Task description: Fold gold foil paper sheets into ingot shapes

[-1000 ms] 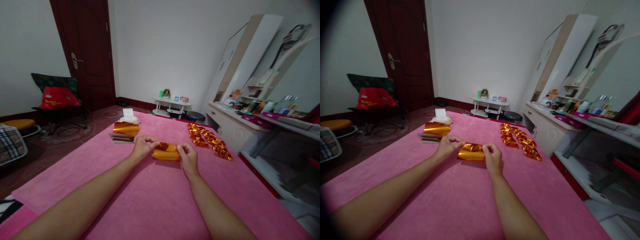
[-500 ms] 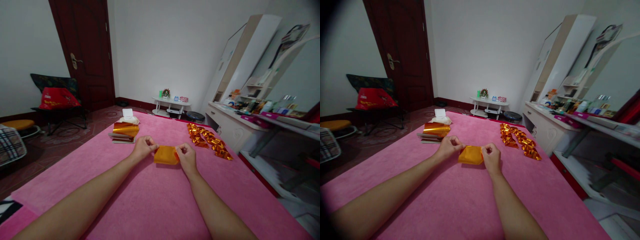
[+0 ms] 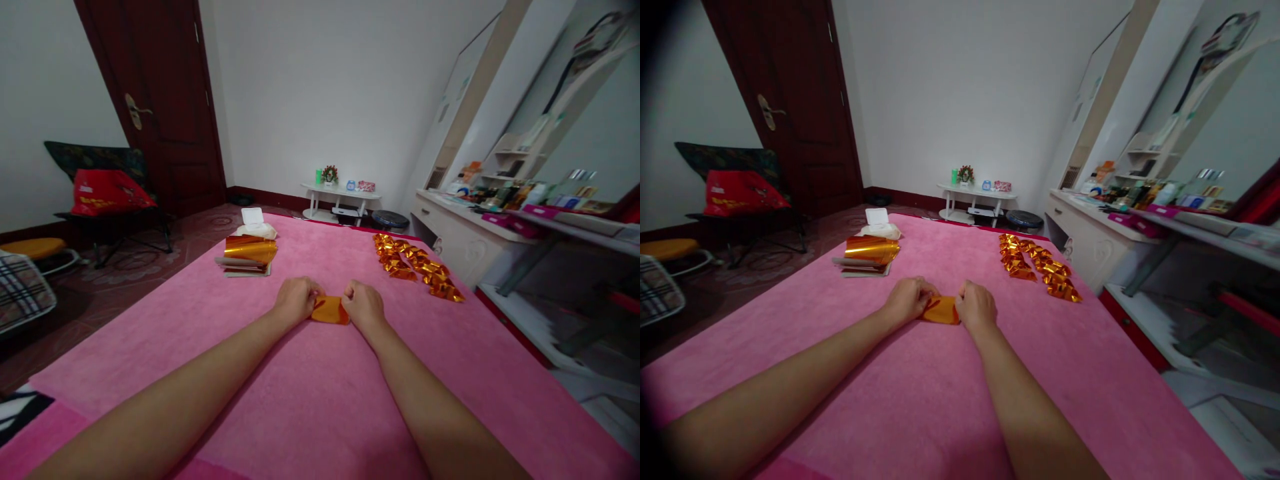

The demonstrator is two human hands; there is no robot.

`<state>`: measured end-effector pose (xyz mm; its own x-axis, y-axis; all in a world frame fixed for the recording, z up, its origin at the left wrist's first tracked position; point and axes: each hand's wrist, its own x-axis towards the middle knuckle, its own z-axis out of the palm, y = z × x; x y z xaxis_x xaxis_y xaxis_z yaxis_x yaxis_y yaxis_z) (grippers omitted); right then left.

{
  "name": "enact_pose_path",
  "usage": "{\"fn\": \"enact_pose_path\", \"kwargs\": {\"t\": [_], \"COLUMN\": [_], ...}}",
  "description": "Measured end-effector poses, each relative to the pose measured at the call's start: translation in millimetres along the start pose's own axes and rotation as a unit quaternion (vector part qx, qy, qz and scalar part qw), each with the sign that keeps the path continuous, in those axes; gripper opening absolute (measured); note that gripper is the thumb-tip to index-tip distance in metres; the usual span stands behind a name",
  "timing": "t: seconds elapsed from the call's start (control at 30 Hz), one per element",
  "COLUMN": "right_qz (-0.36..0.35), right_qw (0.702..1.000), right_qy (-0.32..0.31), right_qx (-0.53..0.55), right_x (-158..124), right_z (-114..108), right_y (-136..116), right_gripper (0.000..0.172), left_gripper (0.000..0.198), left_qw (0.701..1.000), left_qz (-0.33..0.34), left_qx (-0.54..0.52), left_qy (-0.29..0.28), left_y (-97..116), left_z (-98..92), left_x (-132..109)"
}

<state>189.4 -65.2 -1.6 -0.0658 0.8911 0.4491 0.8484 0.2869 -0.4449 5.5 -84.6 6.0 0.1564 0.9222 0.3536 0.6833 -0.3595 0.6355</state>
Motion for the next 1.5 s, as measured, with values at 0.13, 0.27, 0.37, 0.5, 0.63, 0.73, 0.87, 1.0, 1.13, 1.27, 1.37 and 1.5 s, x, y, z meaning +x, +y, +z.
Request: {"fn": "enact_pose_path", "kwargs": {"t": [0.13, 0.27, 0.37, 0.5, 0.63, 0.73, 0.87, 1.0, 1.13, 1.27, 1.37, 1.5], "right_qz": [0.025, 0.048, 0.058, 0.05, 0.045, 0.057, 0.086, 0.104, 0.112, 0.113, 0.12, 0.119], "right_qw": [0.999, 0.997, 0.994, 0.991, 0.986, 0.981, 0.973, 0.97, 0.97, 0.974, 0.975, 0.976], "right_qy": [-0.019, -0.04, -0.063, -0.095, -0.123, -0.142, -0.161, -0.173, -0.18, -0.183, -0.184, -0.182], "right_qx": [-0.029, -0.05, -0.064, -0.082, -0.102, -0.119, -0.138, -0.135, -0.117, -0.074, -0.037, 0.0], "right_x": [1.7, 3.2, 3.8, 2.7, 3.2, 6.9, 12.4, 15.3, 18.7, 23.2, 24.9, 21.9], "right_z": [-1.8, -2.6, -2.5, -5.3, -10.1, -10.5, -6.4, -2.6, -0.2, 0.8, 0.9, 1.1], "right_y": [0.7, 0.5, -1.5, -5.8, -10.5, -14.0, -19.6, -23.2, -18.3, -6.1, 1.4, 4.2], "right_gripper": [0.011, 0.005, 0.007, 0.009, 0.011, 0.015, 0.02, 0.045, 0.044, 0.026, 0.013, 0.008], "left_gripper": [0.03, 0.031, 0.029, 0.027, 0.028, 0.03, 0.034, 0.037, 0.035, 0.036, 0.036, 0.035], "left_qw": [0.988, 0.959, 0.939, 0.942, 0.962, 0.975, 0.986, 0.989, 0.991, 0.993, 0.994, 0.996], "left_qz": [0.068, 0.13, 0.172, 0.16, 0.104, 0.066, 0.043, 0.041, 0.031, 0.02, 0.009, -0.007], "left_qx": [0.134, 0.24, 0.277, 0.255, 0.22, 0.183, 0.14, 0.122, 0.111, 0.096, 0.082, 0.063], "left_qy": [-0.031, -0.076, -0.115, -0.148, -0.124, -0.103, -0.086, -0.069, -0.063, -0.069, -0.073, -0.065], "left_y": [-0.8, -2.4, -0.6, 2.6, -1.7, -8.8, -14.4, -13.5, -13.4, -15.3, -15.7, -16.6], "left_z": [-0.6, -2.9, -6.6, -8.6, -5.0, -1.0, 1.7, 1.0, 1.1, 1.3, 0.2, -0.3], "left_x": [-2.2, -0.8, 2.3, 5.8, 7.3, 8.6, 8.5, 6.0, 5.6, 7.3, 7.9, 8.4]}}
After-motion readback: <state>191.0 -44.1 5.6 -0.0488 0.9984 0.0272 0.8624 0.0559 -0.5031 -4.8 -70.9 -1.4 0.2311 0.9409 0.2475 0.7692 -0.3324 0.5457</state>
